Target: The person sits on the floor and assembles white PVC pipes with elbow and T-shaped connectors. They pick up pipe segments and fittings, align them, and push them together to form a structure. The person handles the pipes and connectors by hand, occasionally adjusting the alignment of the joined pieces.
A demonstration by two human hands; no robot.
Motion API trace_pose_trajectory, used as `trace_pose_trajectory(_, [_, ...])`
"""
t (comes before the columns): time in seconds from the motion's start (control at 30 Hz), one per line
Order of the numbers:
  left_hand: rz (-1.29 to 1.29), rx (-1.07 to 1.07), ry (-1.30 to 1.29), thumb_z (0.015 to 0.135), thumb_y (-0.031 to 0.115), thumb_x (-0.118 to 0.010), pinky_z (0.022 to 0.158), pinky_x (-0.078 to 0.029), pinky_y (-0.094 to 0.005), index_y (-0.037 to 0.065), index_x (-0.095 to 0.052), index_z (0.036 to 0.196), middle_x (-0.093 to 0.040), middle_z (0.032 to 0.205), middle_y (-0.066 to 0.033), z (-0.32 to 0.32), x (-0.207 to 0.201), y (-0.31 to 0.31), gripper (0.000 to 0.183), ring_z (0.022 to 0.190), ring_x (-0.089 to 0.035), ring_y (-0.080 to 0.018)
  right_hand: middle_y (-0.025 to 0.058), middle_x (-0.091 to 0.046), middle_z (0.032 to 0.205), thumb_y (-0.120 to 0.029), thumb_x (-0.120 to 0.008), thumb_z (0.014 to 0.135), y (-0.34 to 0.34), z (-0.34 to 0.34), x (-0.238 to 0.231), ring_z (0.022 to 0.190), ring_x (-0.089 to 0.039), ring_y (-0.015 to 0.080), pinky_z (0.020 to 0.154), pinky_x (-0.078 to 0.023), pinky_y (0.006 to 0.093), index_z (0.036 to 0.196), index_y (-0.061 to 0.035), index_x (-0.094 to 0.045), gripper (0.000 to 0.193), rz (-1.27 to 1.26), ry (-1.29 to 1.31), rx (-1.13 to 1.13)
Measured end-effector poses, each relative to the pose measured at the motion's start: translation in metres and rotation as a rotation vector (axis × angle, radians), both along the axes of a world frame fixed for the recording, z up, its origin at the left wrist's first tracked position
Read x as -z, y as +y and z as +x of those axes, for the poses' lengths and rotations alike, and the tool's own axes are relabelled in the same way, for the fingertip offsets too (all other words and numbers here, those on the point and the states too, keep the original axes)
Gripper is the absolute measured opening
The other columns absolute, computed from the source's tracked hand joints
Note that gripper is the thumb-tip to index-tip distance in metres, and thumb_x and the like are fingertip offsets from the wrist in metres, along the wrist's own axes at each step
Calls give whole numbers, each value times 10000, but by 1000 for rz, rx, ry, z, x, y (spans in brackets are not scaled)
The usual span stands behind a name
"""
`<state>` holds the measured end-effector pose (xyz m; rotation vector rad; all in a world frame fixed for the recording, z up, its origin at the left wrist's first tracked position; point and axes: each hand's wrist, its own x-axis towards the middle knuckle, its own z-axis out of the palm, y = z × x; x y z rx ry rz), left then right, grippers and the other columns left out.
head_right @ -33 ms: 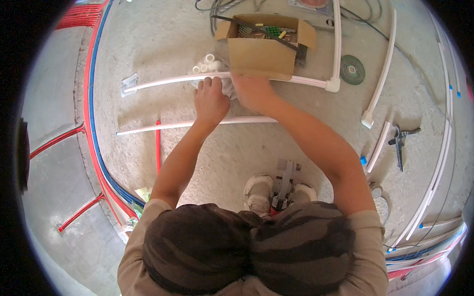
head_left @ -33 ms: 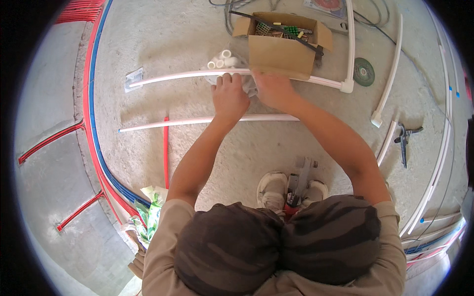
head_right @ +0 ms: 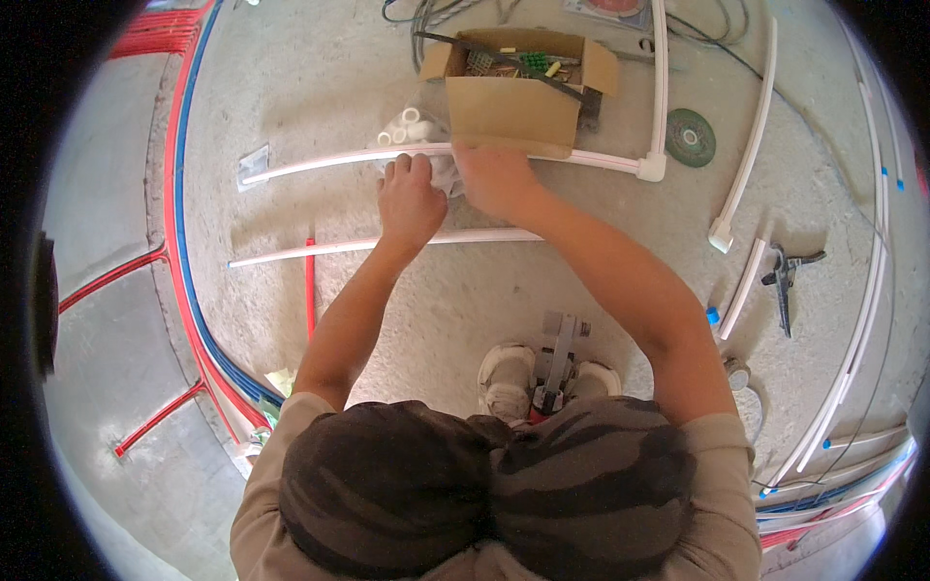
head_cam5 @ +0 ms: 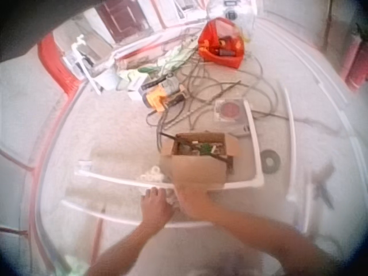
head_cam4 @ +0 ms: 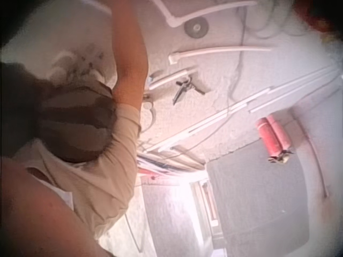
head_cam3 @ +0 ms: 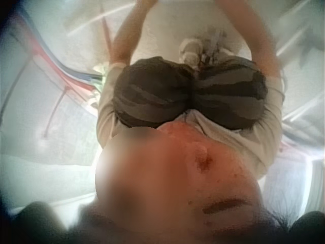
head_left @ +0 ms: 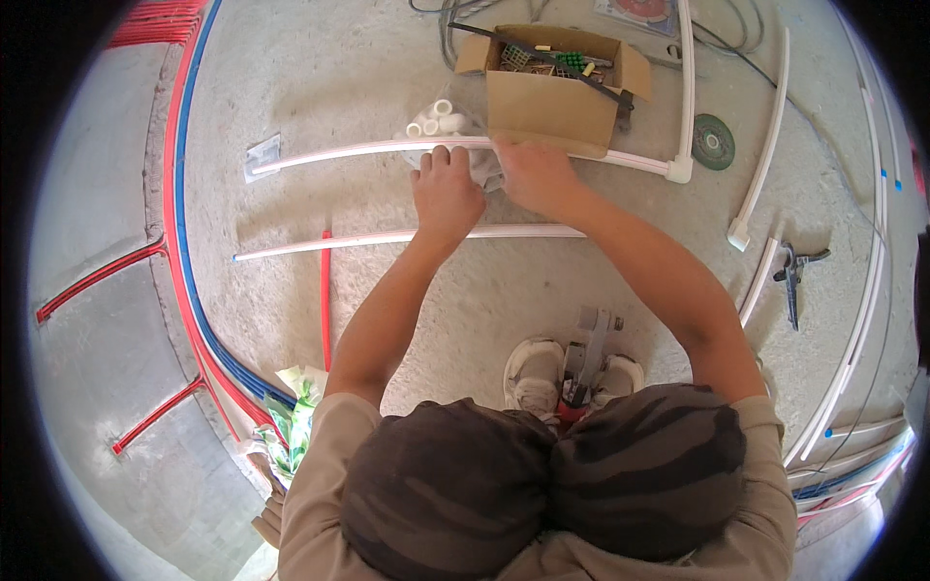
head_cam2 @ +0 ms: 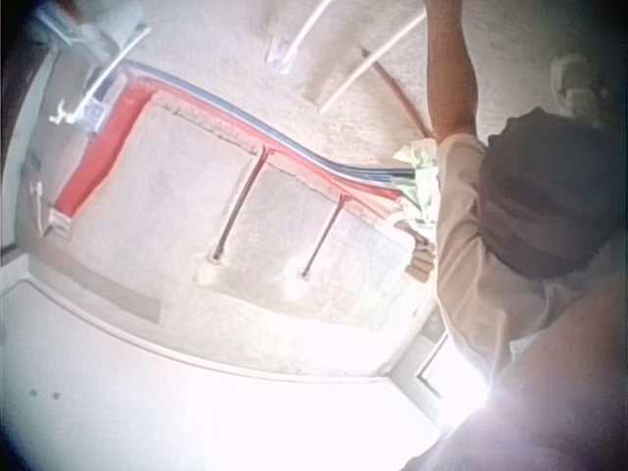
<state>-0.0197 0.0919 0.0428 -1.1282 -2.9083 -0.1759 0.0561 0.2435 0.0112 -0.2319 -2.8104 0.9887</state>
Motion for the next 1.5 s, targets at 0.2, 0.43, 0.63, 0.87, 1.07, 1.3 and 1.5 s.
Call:
trace_pose_trajectory(0.2, [37, 133, -39, 770, 43, -662, 812, -475, -505, 51, -581, 963, -601, 1046, -144, -8, -4, -27, 210, 1002, -598, -375, 219, -710, 874, -122, -654, 843, 6, -2, -5, 866, -702, 435, 758, -543, 559, 1128, -36, -625, 299, 28, -137, -63])
trace_pose_trajectory(0.43, [393, -73, -439, 784, 67, -715, 735, -518, -432, -4, -633, 898, -652, 870, -188, -25, 11, -32, 158, 803, -648, -346, 199, -712, 848, -183, -645, 890, 13, 11, -15, 846, -709, 413, 731, -546, 542, 965, -59, -651, 145, -164, -32, 44])
trace_pose_trajectory(0.63, [466, -256, -599, 789, 41, -720, 641, -517, -332, -45, -654, 892, -659, 745, -73, -19, 20, -23, 149, 671, -611, -146, 161, -729, 845, -177, -641, 909, -14, 15, -8, 816, -725, 388, 716, -564, 508, 957, -59, -664, 130, 61, -178, -152])
trace_pose_trajectory(0.87, [449, 27, -356, 734, -35, -664, 897, -498, -413, -6, -589, 1172, -604, 1145, -175, 41, 7, -41, 445, 1047, -608, -318, 163, -752, 919, -168, -684, 841, -28, -5, 7, 884, -748, 358, 738, -584, 479, 1028, -42, -682, 225, 158, -253, -101])
trace_pose_trajectory(1.07, [127, 342, -204, 715, -32, -627, 1016, -419, -513, 56, -590, 1212, -540, 1257, -184, 79, 9, -72, 507, 1181, -533, -397, 179, -705, 1039, -280, -774, 785, -20, 14, -13, 1017, -716, 343, 832, -575, 495, 1103, -38, -671, 412, 131, -183, -52])
trace_pose_trajectory(1.3, [91, 432, -162, 845, 116, -618, 872, -465, -471, 90, -628, 1060, -578, 1078, -138, 56, 26, -80, 216, 1024, -595, -342, 195, -634, 1210, -208, -745, 773, 14, 31, -38, 1073, -678, 349, 922, -561, 431, 1223, 15, -613, 519, -39, -351, -96])
trace_pose_trajectory(1.5, [187, 308, -59, 693, 34, -639, 751, -436, -475, 98, -604, 896, -580, 901, -114, 42, -21, -90, 216, 864, -599, -335, 96, -607, 1152, -40, -776, 709, 93, 108, -57, 1054, -648, 223, 897, -568, 373, 1171, -32, -633, 483, -1420, -250, -51])
